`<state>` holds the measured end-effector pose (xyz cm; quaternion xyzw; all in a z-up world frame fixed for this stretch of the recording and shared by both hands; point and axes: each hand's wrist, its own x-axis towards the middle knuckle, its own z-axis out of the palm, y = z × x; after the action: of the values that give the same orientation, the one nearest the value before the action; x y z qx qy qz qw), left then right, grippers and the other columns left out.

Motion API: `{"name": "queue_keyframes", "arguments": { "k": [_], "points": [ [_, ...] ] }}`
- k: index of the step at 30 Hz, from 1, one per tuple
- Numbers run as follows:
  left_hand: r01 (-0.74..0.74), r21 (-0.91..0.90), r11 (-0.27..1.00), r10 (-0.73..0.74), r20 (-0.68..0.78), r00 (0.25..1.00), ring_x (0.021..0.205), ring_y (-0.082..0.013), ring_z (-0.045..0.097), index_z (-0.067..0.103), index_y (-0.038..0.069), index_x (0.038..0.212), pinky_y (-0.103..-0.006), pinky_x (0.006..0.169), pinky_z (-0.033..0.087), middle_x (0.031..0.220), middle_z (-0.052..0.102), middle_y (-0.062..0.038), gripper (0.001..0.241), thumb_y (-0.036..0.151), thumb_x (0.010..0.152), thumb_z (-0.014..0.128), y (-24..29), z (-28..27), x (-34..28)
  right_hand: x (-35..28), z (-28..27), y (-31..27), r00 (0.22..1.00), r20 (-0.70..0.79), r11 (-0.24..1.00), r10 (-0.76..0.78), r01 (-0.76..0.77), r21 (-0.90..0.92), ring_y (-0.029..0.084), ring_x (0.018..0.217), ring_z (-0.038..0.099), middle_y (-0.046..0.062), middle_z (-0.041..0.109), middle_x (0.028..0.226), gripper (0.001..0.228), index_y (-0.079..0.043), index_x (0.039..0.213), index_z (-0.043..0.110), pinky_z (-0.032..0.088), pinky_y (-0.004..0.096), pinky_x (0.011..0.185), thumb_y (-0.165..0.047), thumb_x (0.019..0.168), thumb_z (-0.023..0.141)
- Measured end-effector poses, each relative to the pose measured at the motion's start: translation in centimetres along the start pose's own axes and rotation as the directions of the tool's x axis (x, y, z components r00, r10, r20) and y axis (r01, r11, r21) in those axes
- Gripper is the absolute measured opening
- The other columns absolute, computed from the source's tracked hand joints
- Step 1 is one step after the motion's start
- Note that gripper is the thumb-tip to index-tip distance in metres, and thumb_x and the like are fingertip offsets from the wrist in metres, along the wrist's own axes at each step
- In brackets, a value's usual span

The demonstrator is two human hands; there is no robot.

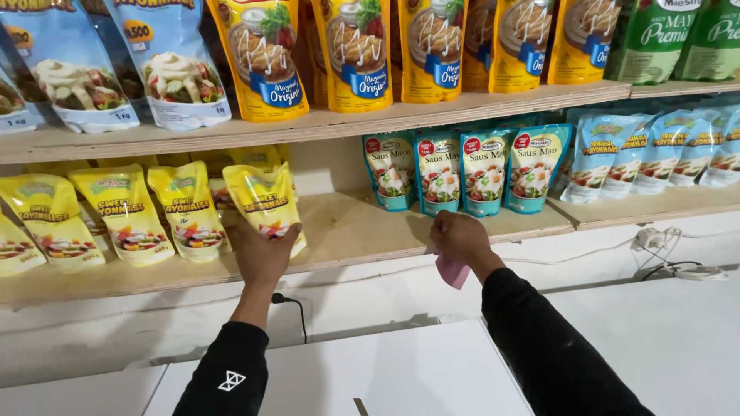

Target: Organizing and arranging pouches of mayonnaise and sauce on a wooden shelf above chest freezers.

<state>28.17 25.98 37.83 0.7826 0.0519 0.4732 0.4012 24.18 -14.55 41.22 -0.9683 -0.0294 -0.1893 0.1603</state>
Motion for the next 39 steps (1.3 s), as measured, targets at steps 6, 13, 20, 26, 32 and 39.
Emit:
{"name": "queue_keyframes", "arguments": {
  "k": [6, 13, 20, 26, 32, 39],
  "points": [
    [0.196, -0.037, 0.98, -0.175, 0.312, 0.934, 0.116, -0.0422, 0.067, 0.054, 0.01, 0.124, -0.0532, 0.102, 0.052, 0.118, 0.071, -0.021, 0.088, 0.052, 0.059, 0.097, 8.9, -1.2, -1.9, 0.1, 1.1, -2.0, 0.996, -0.088, 0.992, -0.013, 0.024, 0.127, 0.041, 0.099, 0.073, 0.016, 0.077, 0.095, 0.028, -0.025, 0.11, 0.069, 0.057, 0.054, 0.088, -0.046, 0.098, 0.055],
    [0.334, -0.224, 0.916, -0.229, 0.392, 0.891, 0.117, -0.0287, 0.069, 0.057, 0.023, 0.116, -0.0425, 0.101, 0.054, 0.113, 0.075, -0.006, 0.088, 0.052, 0.047, 0.102, 11.1, 3.6, -2.7, 0.6, 0.1, -11.1, 0.853, -0.513, 0.646, 0.097, 0.338, 0.684, 0.038, 0.098, 0.069, 0.02, 0.069, 0.097, 0.039, -0.015, 0.122, 0.062, 0.054, 0.048, 0.085, -0.04, 0.095, 0.075],
    [0.211, -0.293, 0.932, -0.012, 0.558, 0.829, 0.128, -0.046, 0.06, 0.035, 0.005, 0.147, -0.053, 0.109, 0.051, 0.132, 0.065, -0.028, 0.099, 0.027, 0.067, 0.089, 12.6, 0.6, -3.6, 3.6, 1.0, -17.7, 0.451, -0.767, 0.668, -0.456, 0.743, 0.039, 0.047, 0.148, 0.032, 0.024, 0.033, 0.159, 0.063, -0.004, 0.156, 0.041, 0.034, 0.056, 0.121, -0.022, 0.102, 0.067],
    [0.154, -0.366, 0.918, 0.072, 0.534, 0.843, 0.125, -0.0468, 0.061, 0.037, 0.013, 0.152, -0.0564, 0.11, 0.047, 0.125, 0.068, -0.028, 0.083, 0.026, 0.08, 0.076, 11.1, 1.1, -3.0, 0.7, 3.6, -16.6, 0.355, -0.709, 0.592, -0.609, 0.798, -0.109, 0.049, 0.145, 0.037, 0.025, 0.039, 0.158, 0.047, -0.004, 0.147, 0.055, 0.036, 0.055, 0.12, -0.01, 0.101, 0.06],
    [0.148, -0.419, 0.896, 0.092, 0.502, 0.86, 0.113, -0.035, 0.07, 0.061, 0.01, 0.129, -0.0474, 0.102, 0.053, 0.11, 0.075, -0.018, 0.06, 0.016, 0.071, 0.077, 9.6, 3.0, -3.0, 1.2, 1.5, -15.5, 0.052, -0.755, 0.433, -0.654, 0.844, -0.317, 0.039, 0.116, 0.066, 0.016, 0.067, 0.126, 0.02, -0.008, 0.113, 0.075, 0.055, 0.049, 0.102, -0.017, 0.097, 0.066],
    [0.306, -0.555, 0.774, 0.095, 0.579, 0.81, 0.086, -0.0222, 0.07, 0.075, 0.006, 0.105, -0.0375, 0.085, 0.055, 0.088, 0.073, -0.008, 0.039, 0.016, 0.067, 0.081, 11.1, 3.5, -4.2, 6.2, -0.5, -16.7, 0.242, -0.774, 0.608, -0.585, 0.762, -0.222, 0.041, 0.121, 0.064, 0.02, 0.06, 0.14, 0.021, -0.002, 0.12, 0.069, 0.054, 0.05, 0.099, -0.008, 0.103, 0.058]
  ]
}}
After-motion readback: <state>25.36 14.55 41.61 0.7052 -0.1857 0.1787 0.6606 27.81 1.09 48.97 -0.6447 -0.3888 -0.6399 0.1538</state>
